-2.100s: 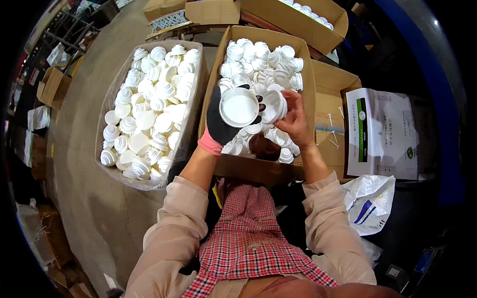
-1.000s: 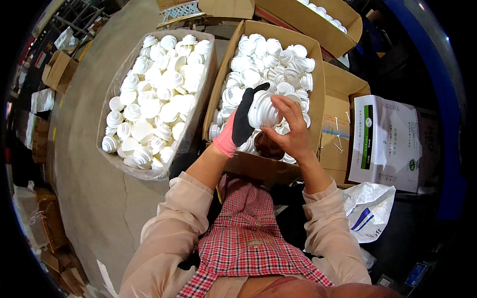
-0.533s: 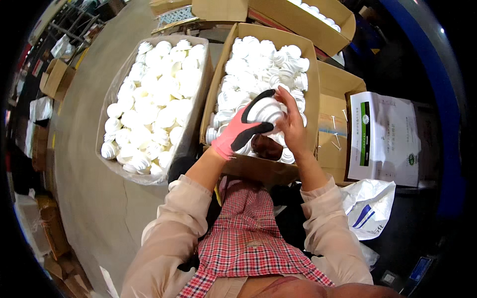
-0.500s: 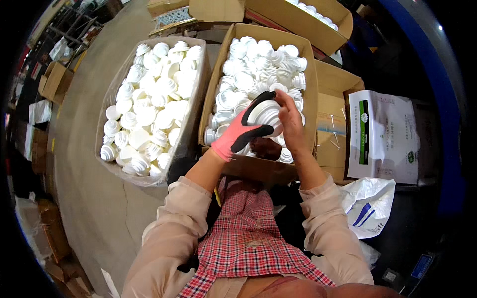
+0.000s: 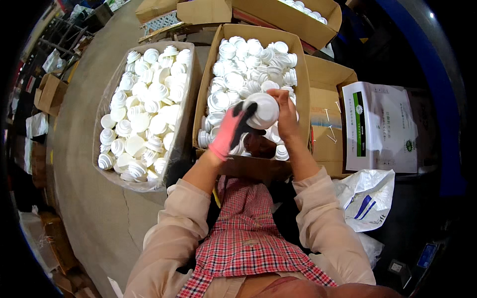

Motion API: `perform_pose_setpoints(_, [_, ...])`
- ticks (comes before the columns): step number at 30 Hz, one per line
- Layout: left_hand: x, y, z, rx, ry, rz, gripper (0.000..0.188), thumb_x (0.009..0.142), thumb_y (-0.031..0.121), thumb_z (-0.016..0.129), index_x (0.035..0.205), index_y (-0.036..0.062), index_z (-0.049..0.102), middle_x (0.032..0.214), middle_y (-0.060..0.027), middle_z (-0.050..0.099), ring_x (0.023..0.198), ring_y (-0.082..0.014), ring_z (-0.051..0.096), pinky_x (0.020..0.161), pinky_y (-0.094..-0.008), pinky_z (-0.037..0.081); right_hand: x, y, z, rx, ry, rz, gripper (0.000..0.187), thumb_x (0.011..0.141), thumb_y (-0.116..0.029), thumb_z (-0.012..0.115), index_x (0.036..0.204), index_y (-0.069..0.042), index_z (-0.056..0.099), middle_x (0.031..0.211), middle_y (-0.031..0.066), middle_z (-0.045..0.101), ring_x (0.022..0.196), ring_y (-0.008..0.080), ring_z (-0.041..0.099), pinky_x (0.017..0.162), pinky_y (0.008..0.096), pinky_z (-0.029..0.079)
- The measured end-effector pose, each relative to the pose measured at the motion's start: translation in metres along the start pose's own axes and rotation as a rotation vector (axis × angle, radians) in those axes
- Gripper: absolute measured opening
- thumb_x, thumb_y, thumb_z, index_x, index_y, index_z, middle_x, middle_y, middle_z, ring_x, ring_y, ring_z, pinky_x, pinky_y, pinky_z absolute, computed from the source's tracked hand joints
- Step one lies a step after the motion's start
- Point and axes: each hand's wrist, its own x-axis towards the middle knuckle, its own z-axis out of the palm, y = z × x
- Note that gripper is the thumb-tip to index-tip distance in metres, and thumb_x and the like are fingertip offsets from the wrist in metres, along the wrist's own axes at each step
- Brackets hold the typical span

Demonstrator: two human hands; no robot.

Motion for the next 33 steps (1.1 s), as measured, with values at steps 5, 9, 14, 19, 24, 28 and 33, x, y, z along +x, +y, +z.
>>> perform_pose_setpoints(5, [0.008, -0.005, -0.039, -0.336, -0.254, 0.206, 0.064, 0.085, 0.004, 0.069, 0.140, 0.0028, 0.038, 0.132, -0.0110, 0.053, 0.119, -0.0241, 0.055, 0.096, -0.0425, 0.052, -0.010, -0.030, -0.005, 0.007, -0.399, -0.187, 0.072, 0.076, -0.018, 0.079, 0.139, -0.006, 0.045, 0.140, 0.0117, 0.047, 0.122, 0.0222, 0.051, 0.094, 0.0327, 0.048])
perform_pose_setpoints(9, [0.006, -0.003, -0.029, -0.889, -0.349, -0.099, 0.054, 0.094, 0.024, 0.061, 0.140, 0.0034, 0.041, 0.132, -0.0112, 0.055, 0.115, -0.0242, 0.059, 0.093, -0.0389, 0.054, -0.019, -0.034, -0.002, -0.329, -0.316, -0.321, 0.083, 0.066, -0.016, 0.085, 0.138, -0.007, 0.046, 0.139, 0.0132, 0.046, 0.125, 0.0264, 0.049, 0.092, 0.0332, 0.048])
perform_pose_setpoints(14, [0.002, 0.002, -0.028, -0.717, -0.173, -0.216, 0.041, 0.097, 0.027, 0.055, 0.127, -0.0004, 0.055, 0.119, -0.0096, 0.063, 0.108, -0.0207, 0.063, 0.089, -0.0347, 0.055, -0.020, -0.032, 0.007, -0.406, -0.316, -0.351, 0.083, 0.063, -0.017, 0.086, 0.136, -0.004, 0.048, 0.139, 0.0158, 0.047, 0.127, 0.0285, 0.048, 0.098, 0.0346, 0.045])
perform_pose_setpoints(19, [-0.003, -0.005, -0.022, -0.642, -0.138, -0.084, 0.035, 0.098, 0.020, 0.053, 0.128, 0.0004, 0.054, 0.121, -0.0086, 0.062, 0.108, -0.0172, 0.061, 0.093, -0.0308, 0.052, -0.023, -0.035, -0.002, -0.301, -0.338, -0.236, 0.088, 0.060, -0.022, 0.088, 0.137, -0.006, 0.048, 0.138, 0.0130, 0.049, 0.127, 0.0285, 0.049, 0.099, 0.0357, 0.045])
perform_pose_setpoints(24, [-0.002, -0.008, -0.035, -0.852, -0.209, -0.225, 0.038, 0.097, 0.024, 0.056, 0.126, 0.0005, 0.054, 0.119, -0.0095, 0.063, 0.108, -0.0196, 0.063, 0.096, -0.0345, 0.051, -0.020, -0.032, 0.005, -0.394, -0.430, -0.324, 0.094, 0.062, -0.028, 0.088, 0.141, -0.004, 0.043, 0.142, 0.0153, 0.046, 0.132, 0.0292, 0.044, 0.107, 0.0381, 0.037])
perform_pose_setpoints(28, [-0.002, -0.001, -0.035, -0.782, -0.162, -0.123, 0.044, 0.097, 0.028, 0.054, 0.131, -0.0002, 0.051, 0.123, -0.0112, 0.062, 0.112, -0.0222, 0.061, 0.096, -0.0358, 0.051, -0.024, -0.030, 0.007, -0.281, -0.369, -0.216, 0.095, 0.064, -0.027, 0.088, 0.143, -0.005, 0.039, 0.142, 0.0146, 0.045, 0.126, 0.0282, 0.048, 0.097, 0.0367, 0.046])
perform_pose_setpoints(33, [-0.001, 0.008, -0.034, -0.796, -0.096, -0.178, 0.040, 0.094, 0.025, 0.057, 0.126, -0.0008, 0.055, 0.118, -0.0093, 0.063, 0.108, -0.0199, 0.062, 0.092, -0.0327, 0.051, -0.022, -0.033, 0.005, -0.365, -0.333, -0.320, 0.094, 0.066, -0.031, 0.087, 0.143, -0.006, 0.039, 0.142, 0.0155, 0.044, 0.120, 0.0289, 0.051, 0.088, 0.0351, 0.050])
